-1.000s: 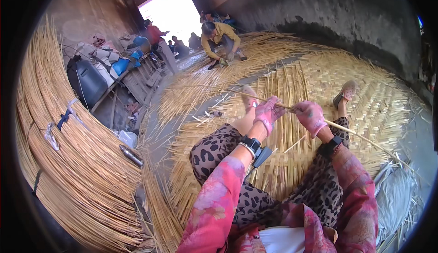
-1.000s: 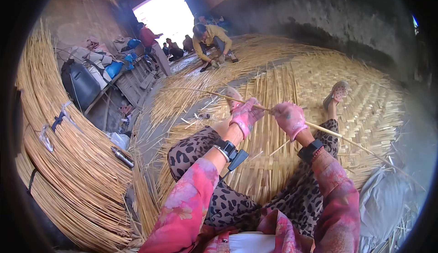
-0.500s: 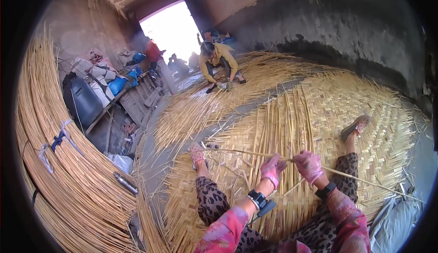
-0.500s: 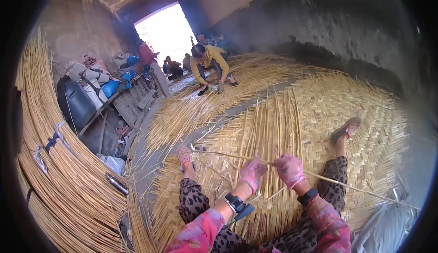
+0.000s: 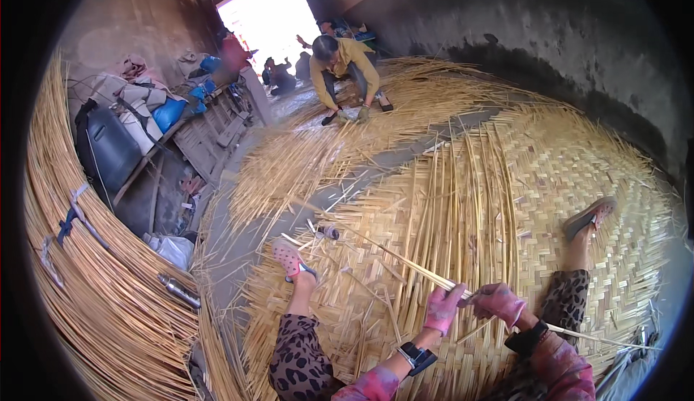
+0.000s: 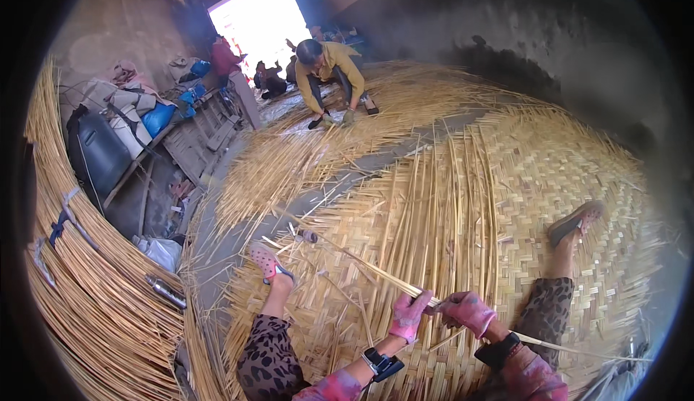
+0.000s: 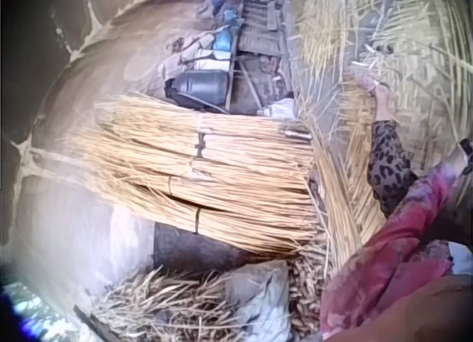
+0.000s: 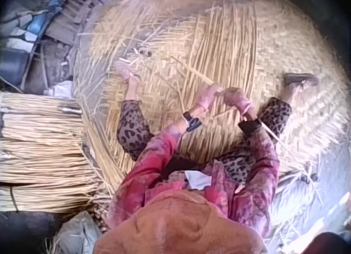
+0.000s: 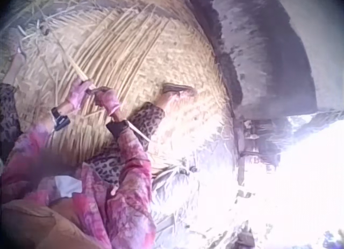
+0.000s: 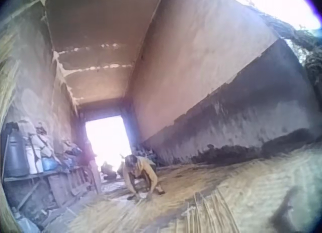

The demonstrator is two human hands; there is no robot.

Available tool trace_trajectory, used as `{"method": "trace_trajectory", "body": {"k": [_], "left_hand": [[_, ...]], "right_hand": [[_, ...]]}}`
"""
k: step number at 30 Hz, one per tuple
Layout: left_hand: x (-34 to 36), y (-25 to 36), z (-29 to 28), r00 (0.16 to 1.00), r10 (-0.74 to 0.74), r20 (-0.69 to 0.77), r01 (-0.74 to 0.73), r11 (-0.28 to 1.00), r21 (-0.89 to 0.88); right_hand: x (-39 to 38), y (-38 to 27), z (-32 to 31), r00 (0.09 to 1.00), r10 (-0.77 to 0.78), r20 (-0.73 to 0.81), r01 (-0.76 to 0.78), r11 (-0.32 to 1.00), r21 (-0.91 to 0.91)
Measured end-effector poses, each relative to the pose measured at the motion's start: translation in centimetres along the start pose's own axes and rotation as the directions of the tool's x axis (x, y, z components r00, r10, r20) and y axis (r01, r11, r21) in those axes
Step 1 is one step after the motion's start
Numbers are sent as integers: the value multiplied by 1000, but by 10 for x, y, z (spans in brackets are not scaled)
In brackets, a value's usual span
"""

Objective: Weaving bamboo strips into a large mat on the floor.

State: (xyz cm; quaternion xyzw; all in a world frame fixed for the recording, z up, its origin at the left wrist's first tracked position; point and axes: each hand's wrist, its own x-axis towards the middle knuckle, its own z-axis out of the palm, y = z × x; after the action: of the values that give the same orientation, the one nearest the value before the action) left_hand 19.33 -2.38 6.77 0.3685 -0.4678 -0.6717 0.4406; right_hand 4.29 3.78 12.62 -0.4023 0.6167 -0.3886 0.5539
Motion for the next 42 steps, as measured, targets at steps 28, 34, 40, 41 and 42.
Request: {"method": "trace_trajectory", "body": {"k": [28, 34, 40, 41, 42], "left_hand": [[31, 38, -104, 873, 181, -453, -286, 942, -176], [27, 22, -110, 843, 184, -506, -270, 957, -103], [33, 32, -104, 842, -6, -539, -138, 964, -226], [34, 33, -104, 845, -7, -536, -137, 964, -228], [36, 33, -107, 833, -9, -553, -161, 952, -259]], "right_hand": [[-101, 8, -65, 888, -345, -303, 83, 769, -634], [-99, 26, -83, 840, -452, -300, 108, 681, -724], [-94, 27, -81, 841, -438, -318, 13, 603, -797], [-95, 30, -86, 839, -439, -321, 10, 603, -798], [-95, 36, -95, 792, -496, -357, 4, 589, -808]]}}
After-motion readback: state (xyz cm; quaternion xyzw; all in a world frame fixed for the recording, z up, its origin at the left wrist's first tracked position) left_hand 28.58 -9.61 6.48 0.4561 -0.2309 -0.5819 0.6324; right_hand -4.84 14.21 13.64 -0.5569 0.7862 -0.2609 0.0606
